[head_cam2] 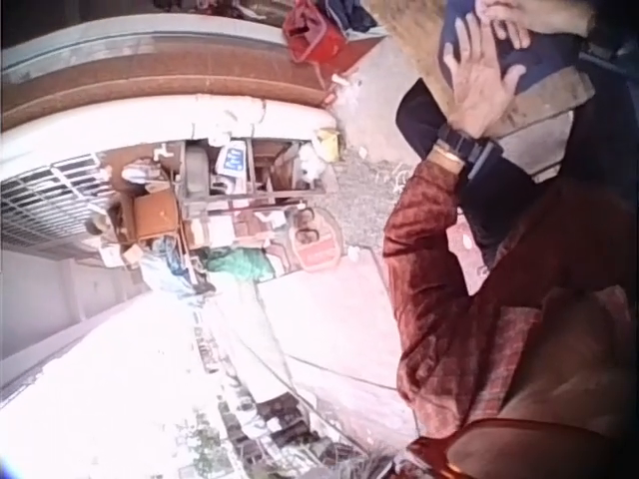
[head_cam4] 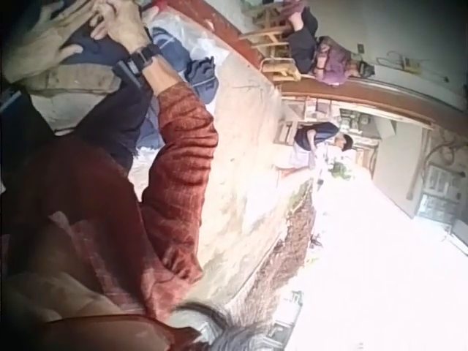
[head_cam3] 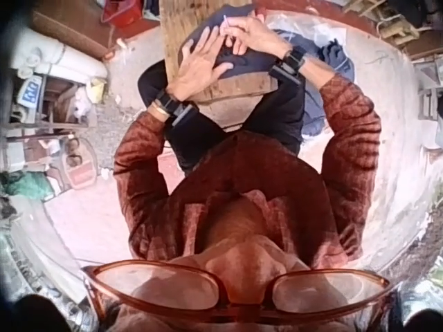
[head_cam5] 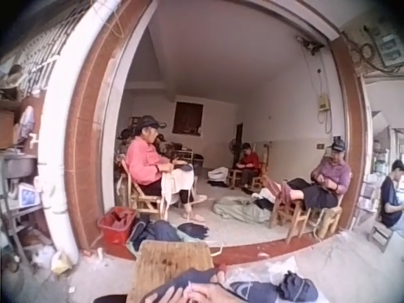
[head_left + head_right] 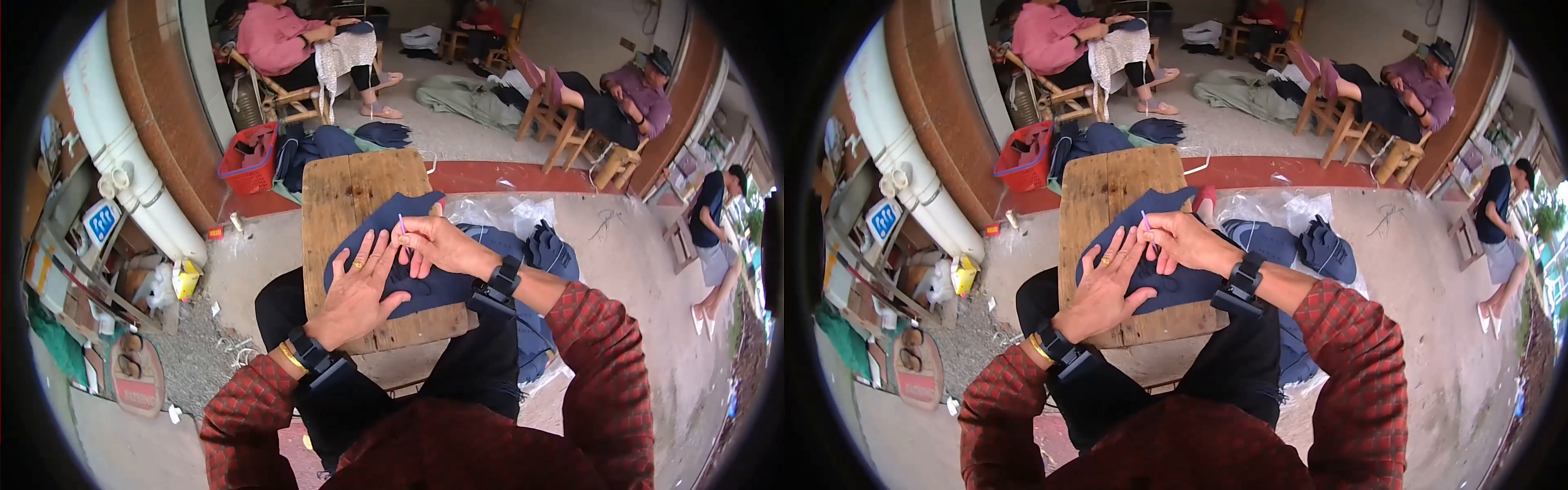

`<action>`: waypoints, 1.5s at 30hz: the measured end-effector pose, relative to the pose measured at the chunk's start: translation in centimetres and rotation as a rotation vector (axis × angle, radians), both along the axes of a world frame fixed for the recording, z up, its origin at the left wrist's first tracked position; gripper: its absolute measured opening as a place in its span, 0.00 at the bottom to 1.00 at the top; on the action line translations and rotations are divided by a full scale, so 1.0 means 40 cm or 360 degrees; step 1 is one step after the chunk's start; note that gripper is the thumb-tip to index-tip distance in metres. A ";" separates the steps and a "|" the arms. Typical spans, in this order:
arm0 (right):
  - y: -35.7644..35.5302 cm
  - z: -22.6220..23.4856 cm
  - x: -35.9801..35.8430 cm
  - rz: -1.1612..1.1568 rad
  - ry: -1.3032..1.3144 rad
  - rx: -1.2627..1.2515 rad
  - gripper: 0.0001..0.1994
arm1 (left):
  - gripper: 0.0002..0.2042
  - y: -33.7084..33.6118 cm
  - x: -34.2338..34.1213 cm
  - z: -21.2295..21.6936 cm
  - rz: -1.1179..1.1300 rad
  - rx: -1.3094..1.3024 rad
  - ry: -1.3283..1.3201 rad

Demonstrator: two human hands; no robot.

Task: The recorder is sewing the upper parts of a shoe by hand using a needle and thread.

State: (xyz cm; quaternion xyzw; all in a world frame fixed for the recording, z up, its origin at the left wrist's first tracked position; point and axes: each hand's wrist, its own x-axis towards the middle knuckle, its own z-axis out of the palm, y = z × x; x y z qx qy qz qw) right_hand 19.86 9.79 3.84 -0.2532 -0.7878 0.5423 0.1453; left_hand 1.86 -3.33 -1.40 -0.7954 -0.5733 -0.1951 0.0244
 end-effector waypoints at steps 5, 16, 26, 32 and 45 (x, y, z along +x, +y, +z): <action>0.086 -0.025 0.009 -0.0459 0.0247 -0.0251 0.11 | 0.43 -0.001 -0.007 0.007 -0.0075 0.0004 0.0050; 0.207 -0.012 0.031 -0.0775 0.0443 -0.0277 0.11 | 0.44 -0.001 -0.012 0.029 -0.0131 -0.0085 0.0117; 0.168 -0.017 0.100 -0.0658 0.0422 -0.0228 0.12 | 0.47 0.012 -0.043 0.042 -0.0344 -0.0150 0.0081; 0.013 -0.031 0.149 -0.0269 0.0200 -0.0361 0.10 | 0.50 0.041 -0.136 0.152 -0.0519 -0.0368 0.0249; -0.066 0.005 0.090 -0.0058 0.0252 -0.0370 0.11 | 0.52 -0.057 -0.030 0.046 0.0155 -0.0158 -0.0037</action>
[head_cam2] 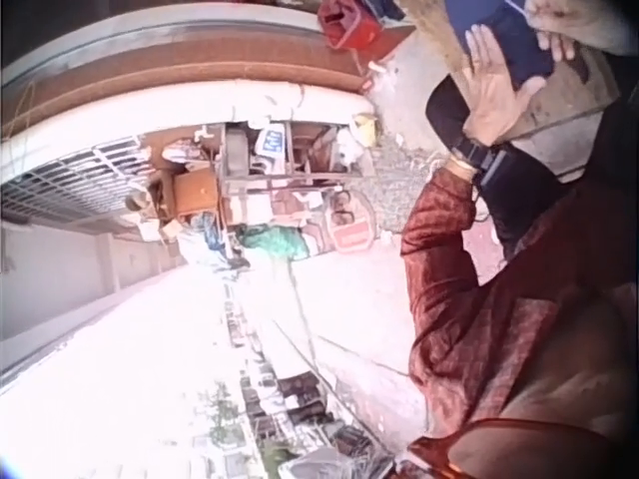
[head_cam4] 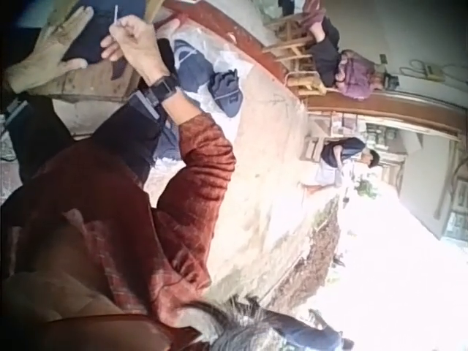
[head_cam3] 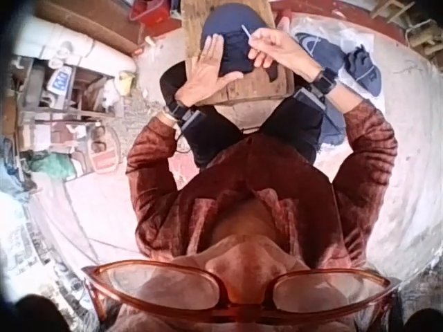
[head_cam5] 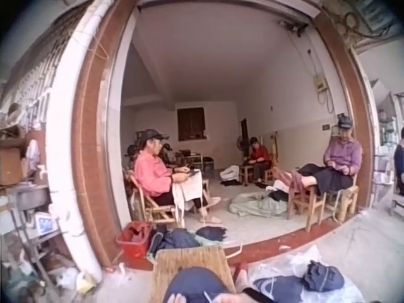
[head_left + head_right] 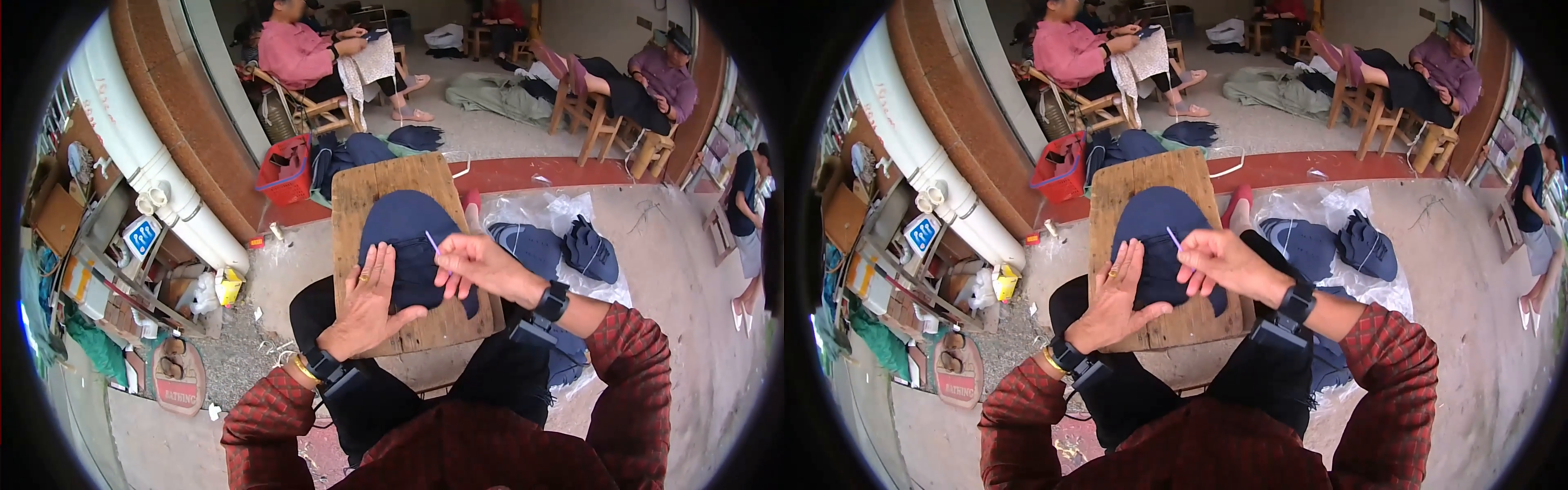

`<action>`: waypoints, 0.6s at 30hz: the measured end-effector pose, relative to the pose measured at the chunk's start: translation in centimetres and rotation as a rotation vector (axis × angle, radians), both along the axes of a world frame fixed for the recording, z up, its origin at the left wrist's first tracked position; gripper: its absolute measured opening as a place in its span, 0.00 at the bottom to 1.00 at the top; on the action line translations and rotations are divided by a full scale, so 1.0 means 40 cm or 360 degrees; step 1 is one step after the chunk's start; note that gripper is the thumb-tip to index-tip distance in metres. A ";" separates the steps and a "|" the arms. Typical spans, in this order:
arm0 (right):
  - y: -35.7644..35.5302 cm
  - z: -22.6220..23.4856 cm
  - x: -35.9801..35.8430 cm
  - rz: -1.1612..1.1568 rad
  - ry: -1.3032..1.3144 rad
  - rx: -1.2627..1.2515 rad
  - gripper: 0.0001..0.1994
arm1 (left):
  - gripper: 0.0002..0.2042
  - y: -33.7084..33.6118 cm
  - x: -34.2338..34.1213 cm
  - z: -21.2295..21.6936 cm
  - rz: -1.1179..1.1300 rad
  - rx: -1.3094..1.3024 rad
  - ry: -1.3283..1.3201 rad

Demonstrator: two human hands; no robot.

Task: The recorder is sewing the upper parts of a shoe by hand using a needle and thread.

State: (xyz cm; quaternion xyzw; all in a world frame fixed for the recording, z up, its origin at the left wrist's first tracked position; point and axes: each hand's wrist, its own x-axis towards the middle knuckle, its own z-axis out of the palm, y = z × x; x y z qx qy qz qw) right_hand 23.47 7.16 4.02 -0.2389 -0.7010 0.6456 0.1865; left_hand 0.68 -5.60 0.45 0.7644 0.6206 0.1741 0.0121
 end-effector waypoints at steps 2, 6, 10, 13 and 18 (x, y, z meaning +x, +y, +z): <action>0.039 0.011 0.006 -0.0028 -0.0051 0.0052 0.10 | 0.54 -0.006 -0.009 -0.039 0.0003 0.0077 0.0130; 0.140 0.025 0.087 -0.0202 0.0044 0.0290 0.06 | 0.54 0.002 -0.037 -0.021 -0.0113 -0.0004 0.0244; 0.061 0.022 0.075 -0.0107 -0.0072 0.0495 0.03 | 0.52 0.008 -0.066 -0.008 -0.0191 -0.0058 0.0200; 0.021 0.031 0.056 -0.0041 -0.0110 0.1488 0.06 | 0.49 0.009 -0.071 0.001 -0.0213 -0.0143 0.0216; 0.019 0.018 0.061 -0.0051 -0.0323 0.1823 0.07 | 0.46 0.013 -0.058 -0.008 -0.0176 -0.0034 0.0190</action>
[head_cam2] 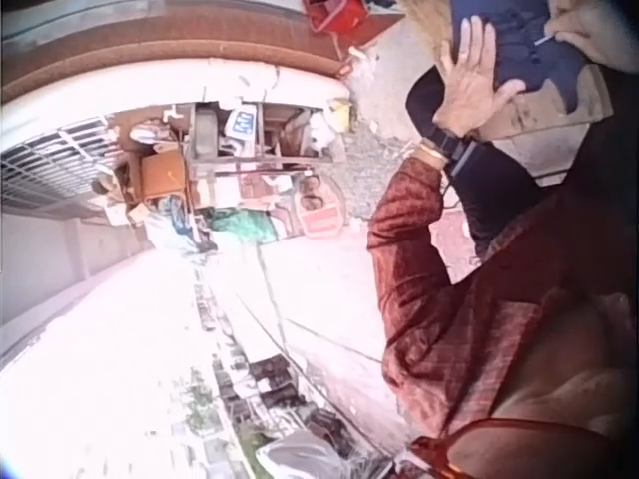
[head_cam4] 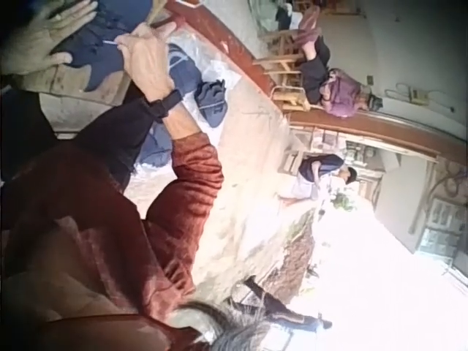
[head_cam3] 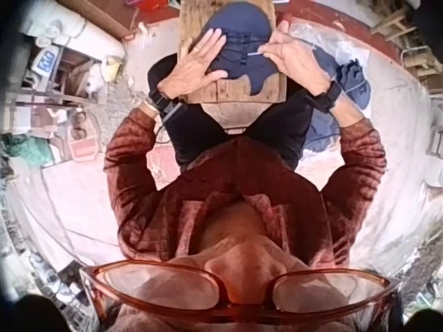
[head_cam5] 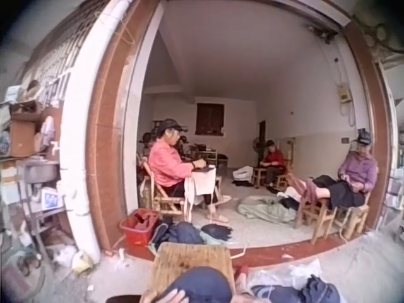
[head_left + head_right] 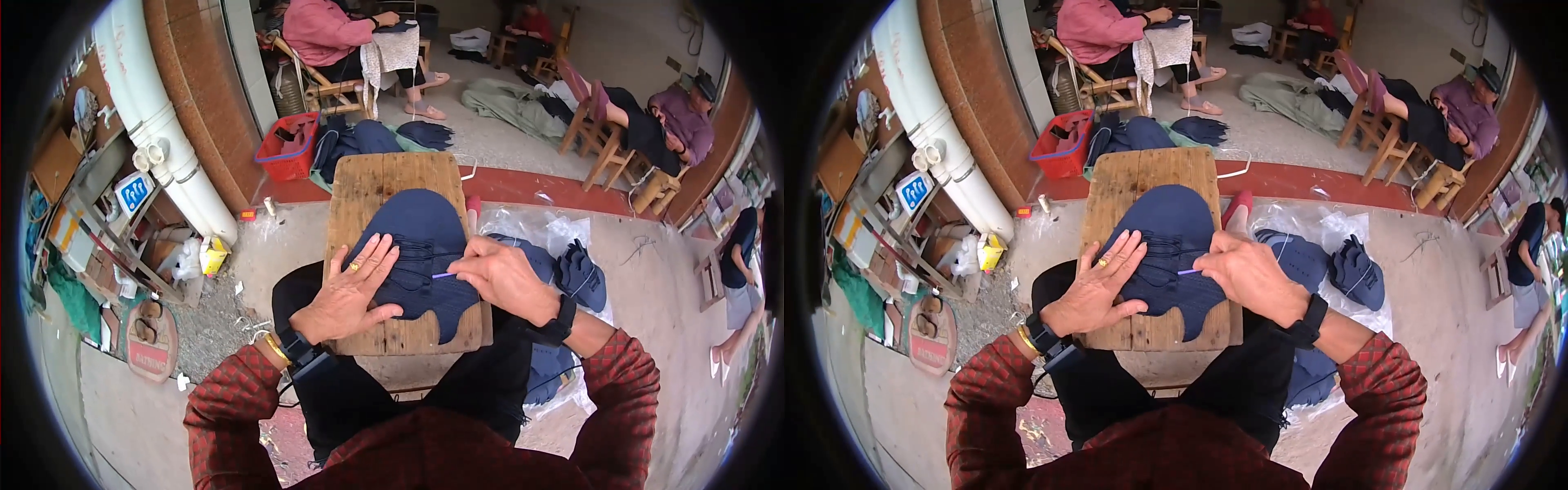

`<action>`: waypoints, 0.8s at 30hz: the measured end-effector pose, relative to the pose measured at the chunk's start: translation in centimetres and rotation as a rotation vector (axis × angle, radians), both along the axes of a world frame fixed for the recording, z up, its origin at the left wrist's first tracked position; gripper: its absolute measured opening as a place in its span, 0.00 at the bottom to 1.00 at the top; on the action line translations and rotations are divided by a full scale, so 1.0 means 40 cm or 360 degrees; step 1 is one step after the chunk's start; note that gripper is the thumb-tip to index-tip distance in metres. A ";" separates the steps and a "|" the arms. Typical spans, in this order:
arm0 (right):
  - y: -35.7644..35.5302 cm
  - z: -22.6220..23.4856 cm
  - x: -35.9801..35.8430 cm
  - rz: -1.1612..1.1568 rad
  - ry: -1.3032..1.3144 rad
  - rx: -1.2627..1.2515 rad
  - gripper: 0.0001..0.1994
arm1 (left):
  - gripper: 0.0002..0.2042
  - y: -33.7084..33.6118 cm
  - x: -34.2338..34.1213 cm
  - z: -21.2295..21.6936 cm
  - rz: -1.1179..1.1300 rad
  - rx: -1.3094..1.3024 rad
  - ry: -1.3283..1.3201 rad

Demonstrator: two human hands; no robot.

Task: The recorder is sewing the upper parts of a shoe by hand using a needle and thread.

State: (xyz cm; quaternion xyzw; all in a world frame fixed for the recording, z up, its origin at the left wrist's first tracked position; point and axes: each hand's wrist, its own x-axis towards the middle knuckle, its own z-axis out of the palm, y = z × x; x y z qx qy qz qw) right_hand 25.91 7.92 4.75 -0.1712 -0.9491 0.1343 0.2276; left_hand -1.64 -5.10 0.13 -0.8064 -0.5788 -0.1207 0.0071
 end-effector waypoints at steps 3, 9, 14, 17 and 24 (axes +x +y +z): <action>0.003 -0.004 -0.009 0.0007 -0.0109 0.0110 0.07 | 0.46 0.000 0.000 0.000 -0.0012 0.0045 0.0022; 0.024 -0.014 -0.016 0.0024 -0.0092 0.0077 0.07 | 0.47 0.003 -0.004 0.006 -0.0037 0.0025 0.0041; 0.036 -0.023 -0.051 0.0141 -0.0037 0.0003 0.06 | 0.47 0.002 -0.006 0.010 -0.0036 0.0011 0.0030; 0.037 -0.023 -0.081 0.0175 -0.0057 -0.0262 0.03 | 0.48 0.006 -0.010 0.001 -0.0057 0.0055 -0.0020; 0.060 -0.015 -0.071 0.0274 -0.0081 -0.0629 0.06 | 0.49 0.025 -0.050 0.013 -0.0105 -0.0057 -0.0029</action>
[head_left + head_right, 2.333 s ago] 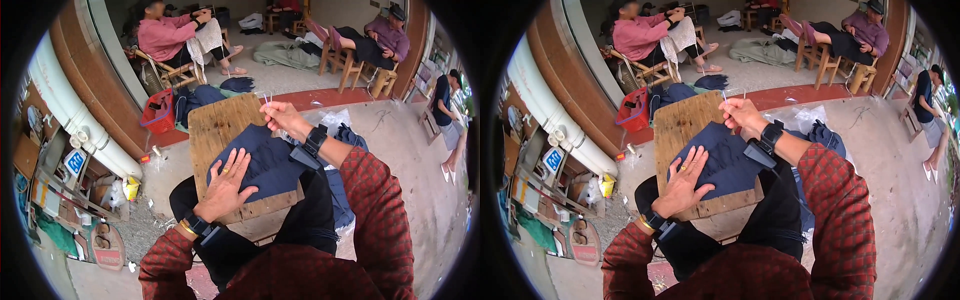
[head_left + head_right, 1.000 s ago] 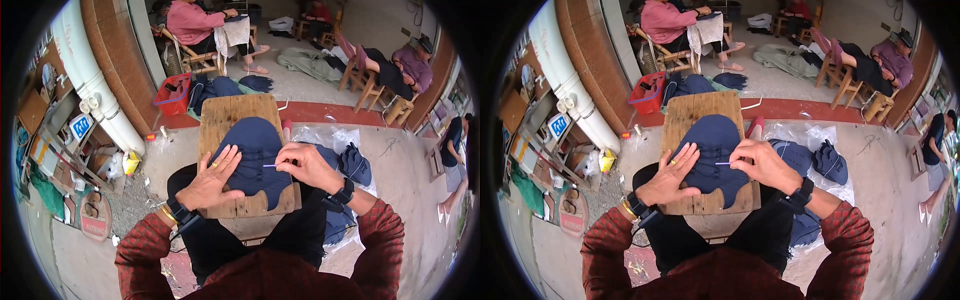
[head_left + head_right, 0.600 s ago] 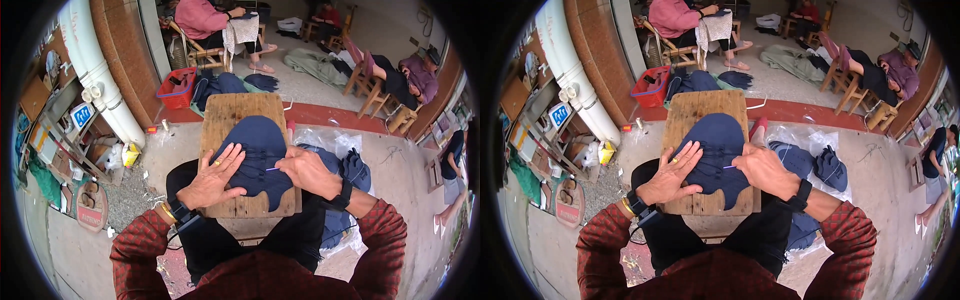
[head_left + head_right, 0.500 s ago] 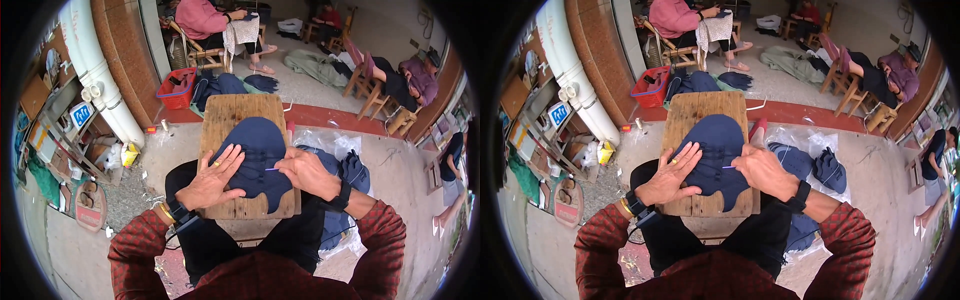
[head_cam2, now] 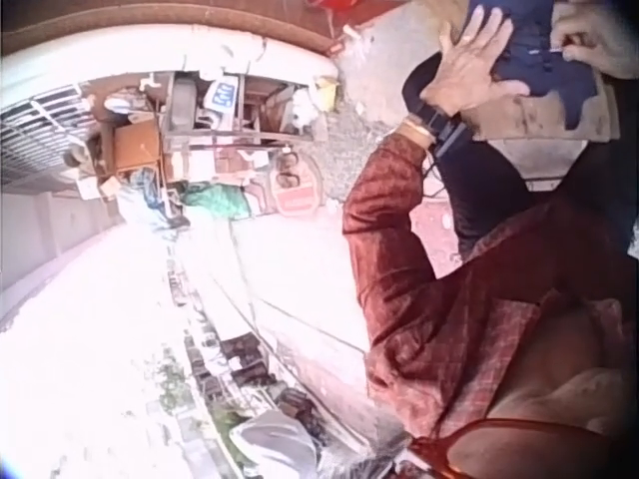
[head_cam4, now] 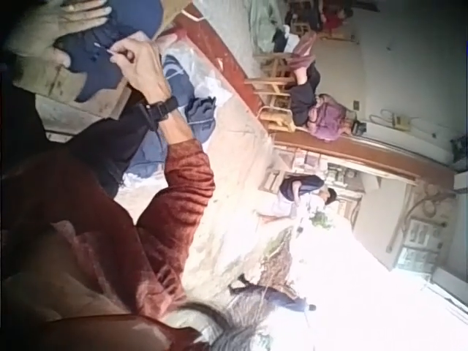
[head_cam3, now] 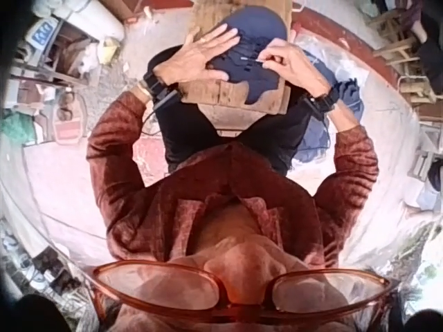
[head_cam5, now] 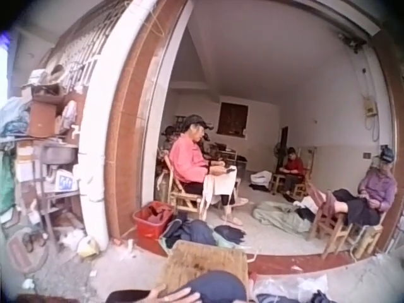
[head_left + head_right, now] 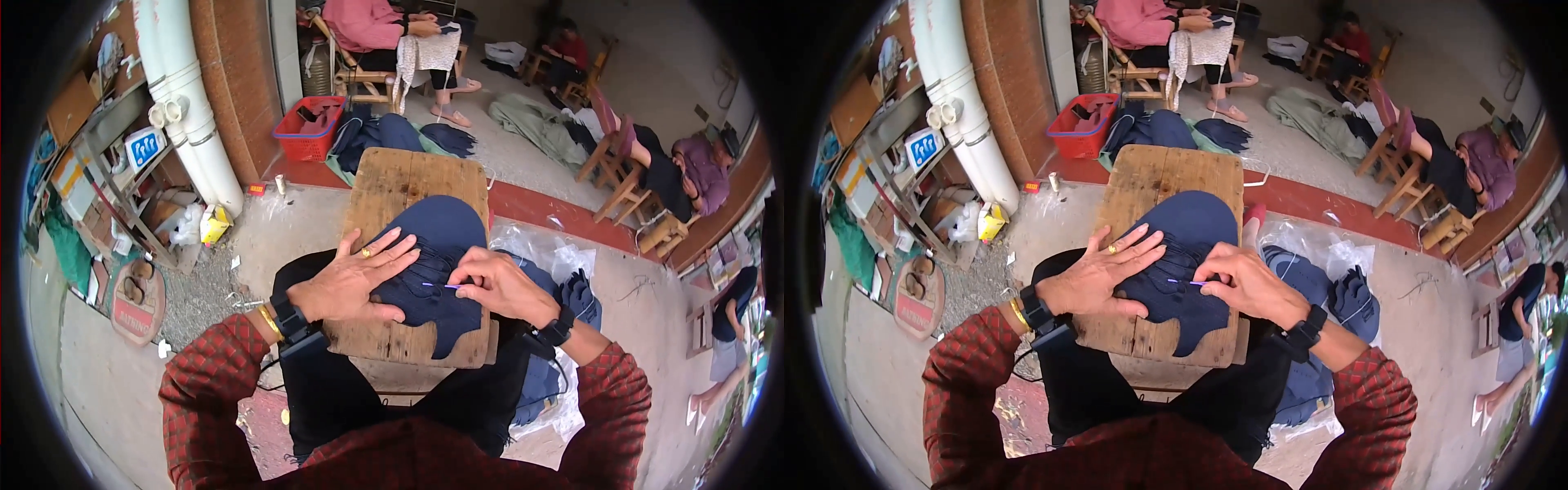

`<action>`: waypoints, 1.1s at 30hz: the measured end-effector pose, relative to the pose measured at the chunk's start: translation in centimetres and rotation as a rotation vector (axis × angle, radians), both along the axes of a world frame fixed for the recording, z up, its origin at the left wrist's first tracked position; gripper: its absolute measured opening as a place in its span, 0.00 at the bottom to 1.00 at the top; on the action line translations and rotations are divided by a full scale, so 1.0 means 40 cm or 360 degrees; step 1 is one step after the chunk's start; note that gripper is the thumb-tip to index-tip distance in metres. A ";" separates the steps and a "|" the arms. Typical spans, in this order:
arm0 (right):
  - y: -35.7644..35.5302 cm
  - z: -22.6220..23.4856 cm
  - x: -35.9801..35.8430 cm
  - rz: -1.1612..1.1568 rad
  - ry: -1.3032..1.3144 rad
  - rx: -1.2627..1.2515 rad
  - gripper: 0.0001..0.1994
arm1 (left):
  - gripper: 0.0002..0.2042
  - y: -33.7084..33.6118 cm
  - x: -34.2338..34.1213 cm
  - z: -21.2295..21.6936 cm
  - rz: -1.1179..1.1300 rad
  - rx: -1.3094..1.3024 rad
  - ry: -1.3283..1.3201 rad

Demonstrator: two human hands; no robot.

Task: The recorder is sewing the upper parts of a shoe by hand using a needle and thread.

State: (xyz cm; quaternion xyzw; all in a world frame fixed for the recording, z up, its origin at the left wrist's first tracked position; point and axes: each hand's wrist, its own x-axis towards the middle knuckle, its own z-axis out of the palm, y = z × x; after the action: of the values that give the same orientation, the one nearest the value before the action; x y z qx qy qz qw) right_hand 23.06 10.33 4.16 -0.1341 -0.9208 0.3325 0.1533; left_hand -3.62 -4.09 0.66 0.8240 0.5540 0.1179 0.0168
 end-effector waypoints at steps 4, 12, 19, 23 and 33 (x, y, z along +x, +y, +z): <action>-0.011 -0.028 -0.017 -0.0142 0.0033 -0.0110 0.07 | 0.50 0.028 -0.017 -0.002 -0.0105 0.0002 0.0023; -0.051 0.031 -0.051 -0.0287 0.0066 0.0141 0.08 | 0.55 0.032 -0.028 -0.012 -0.0077 -0.0008 -0.0065; -0.083 0.051 -0.116 -0.0047 -0.0133 0.0546 0.09 | 0.68 0.038 -0.023 -0.012 -0.0015 0.0033 -0.0341; -0.092 0.035 -0.147 -0.0174 -0.0362 0.0596 0.10 | 0.70 0.039 -0.048 -0.008 -0.0037 0.0023 -0.0330; -0.067 -0.001 -0.136 -0.0053 -0.0339 0.0489 0.10 | 0.19 0.025 -0.055 0.008 -0.0043 0.0332 -0.0627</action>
State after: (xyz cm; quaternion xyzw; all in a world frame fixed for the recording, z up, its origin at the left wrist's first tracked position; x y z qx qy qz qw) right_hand 17.60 7.66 4.11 -0.1588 -0.9695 0.1692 0.0792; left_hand -5.81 -3.07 0.96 0.7896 0.5138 0.3329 0.0409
